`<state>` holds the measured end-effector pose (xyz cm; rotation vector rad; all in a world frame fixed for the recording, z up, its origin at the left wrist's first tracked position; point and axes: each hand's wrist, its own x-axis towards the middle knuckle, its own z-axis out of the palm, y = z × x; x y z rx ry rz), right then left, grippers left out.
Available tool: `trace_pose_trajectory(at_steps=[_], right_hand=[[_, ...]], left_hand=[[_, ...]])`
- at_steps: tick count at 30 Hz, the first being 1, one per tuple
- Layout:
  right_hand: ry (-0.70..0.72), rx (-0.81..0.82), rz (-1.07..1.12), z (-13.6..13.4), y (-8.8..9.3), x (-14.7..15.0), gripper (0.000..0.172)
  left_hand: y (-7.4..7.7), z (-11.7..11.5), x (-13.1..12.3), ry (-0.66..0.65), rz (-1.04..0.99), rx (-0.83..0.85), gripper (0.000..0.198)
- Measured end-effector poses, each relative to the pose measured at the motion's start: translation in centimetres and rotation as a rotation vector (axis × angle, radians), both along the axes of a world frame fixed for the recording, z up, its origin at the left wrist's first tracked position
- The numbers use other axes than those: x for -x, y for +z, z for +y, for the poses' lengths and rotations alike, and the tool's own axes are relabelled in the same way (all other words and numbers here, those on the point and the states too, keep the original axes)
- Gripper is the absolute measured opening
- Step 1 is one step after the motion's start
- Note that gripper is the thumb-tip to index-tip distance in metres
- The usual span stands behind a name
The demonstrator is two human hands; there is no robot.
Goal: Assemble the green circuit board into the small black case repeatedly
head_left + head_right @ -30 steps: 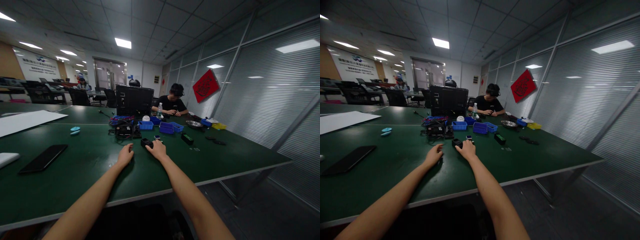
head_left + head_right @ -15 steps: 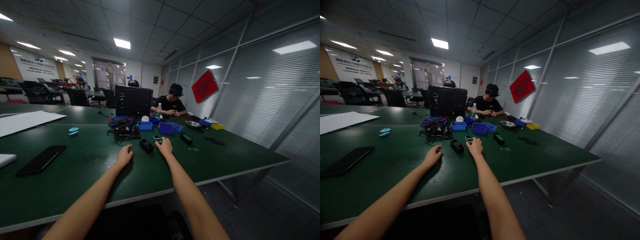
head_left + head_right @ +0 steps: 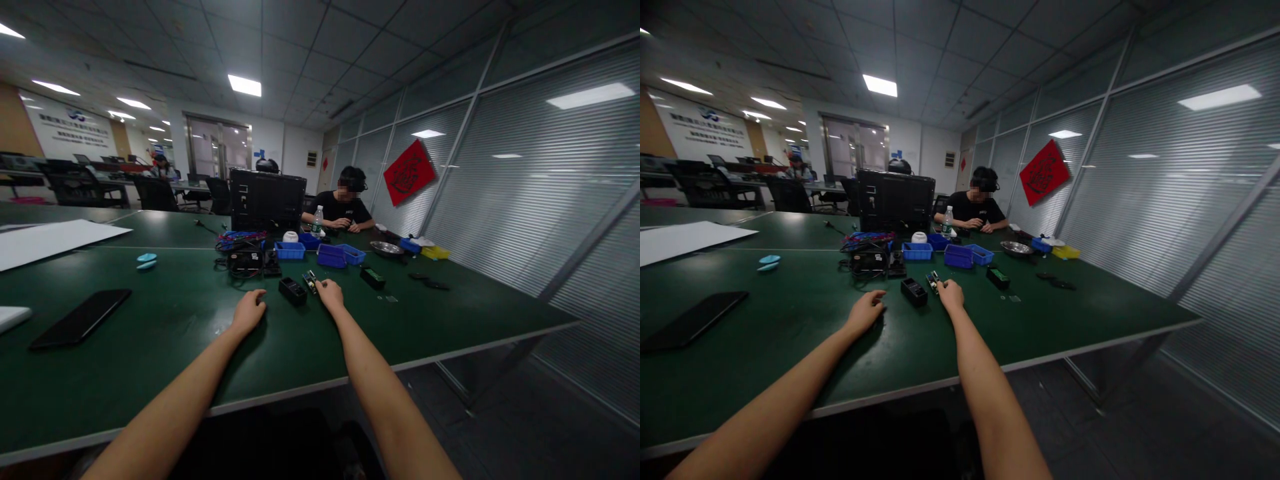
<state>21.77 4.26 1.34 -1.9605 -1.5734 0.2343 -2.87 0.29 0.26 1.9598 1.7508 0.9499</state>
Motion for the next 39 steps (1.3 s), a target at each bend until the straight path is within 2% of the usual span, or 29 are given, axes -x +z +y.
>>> trace_pose_trajectory(at_steps=[6, 10, 17, 24, 26, 28, 30, 32, 35, 39], right_hand=[[-0.032, -0.065, -0.139, -0.3, -0.4, 0.1, 0.048], [-0.039, -0.05, -0.161, 0.1, -0.8, 0.0, 0.04], [-0.018, -0.042, -0.002, 0.5, -0.7, 0.1, 0.031], [-0.036, 0.052, -0.043, 0.1, -0.1, -0.2, 0.033], [-0.068, -0.023, -0.088, -0.2, 0.2, 0.0, 0.033], [-0.072, -0.166, -0.138, -0.7, 0.4, 0.5, 0.034], [-0.004, -0.28, -0.178, -1.4, 0.7, 1.4, 0.037], [0.125, -0.309, -0.206, -2.0, 0.8, 2.6, 0.039], [0.252, -0.281, -0.286, -2.7, 0.7, 4.4, 0.043], [0.316, -0.2, -0.324, -2.9, 0.2, 5.5, 0.043]], left_hand=[[0.1, -0.1, -0.1, -0.001, 0.013, 0.011, 0.04], [0.1, -0.1, -0.1, 0.0, 0.015, 0.008, 0.04], [-0.1, 0.0, -0.1, -0.005, 0.018, -0.007, 0.04], [0.3, -0.3, -0.2, 0.001, 0.015, -0.003, 0.039], [0.2, -0.2, -0.1, 0.001, 0.018, -0.004, 0.039], [0.0, -0.1, 0.0, 0.001, 0.026, -0.004, 0.039], [-0.1, 0.0, 0.0, -0.001, 0.034, -0.004, 0.039], [-0.3, 0.1, 0.0, -0.005, 0.037, -0.006, 0.039], [-0.3, 0.2, 0.0, -0.01, 0.039, -0.015, 0.04], [-0.2, 0.2, -0.1, -0.011, 0.045, -0.011, 0.039]])
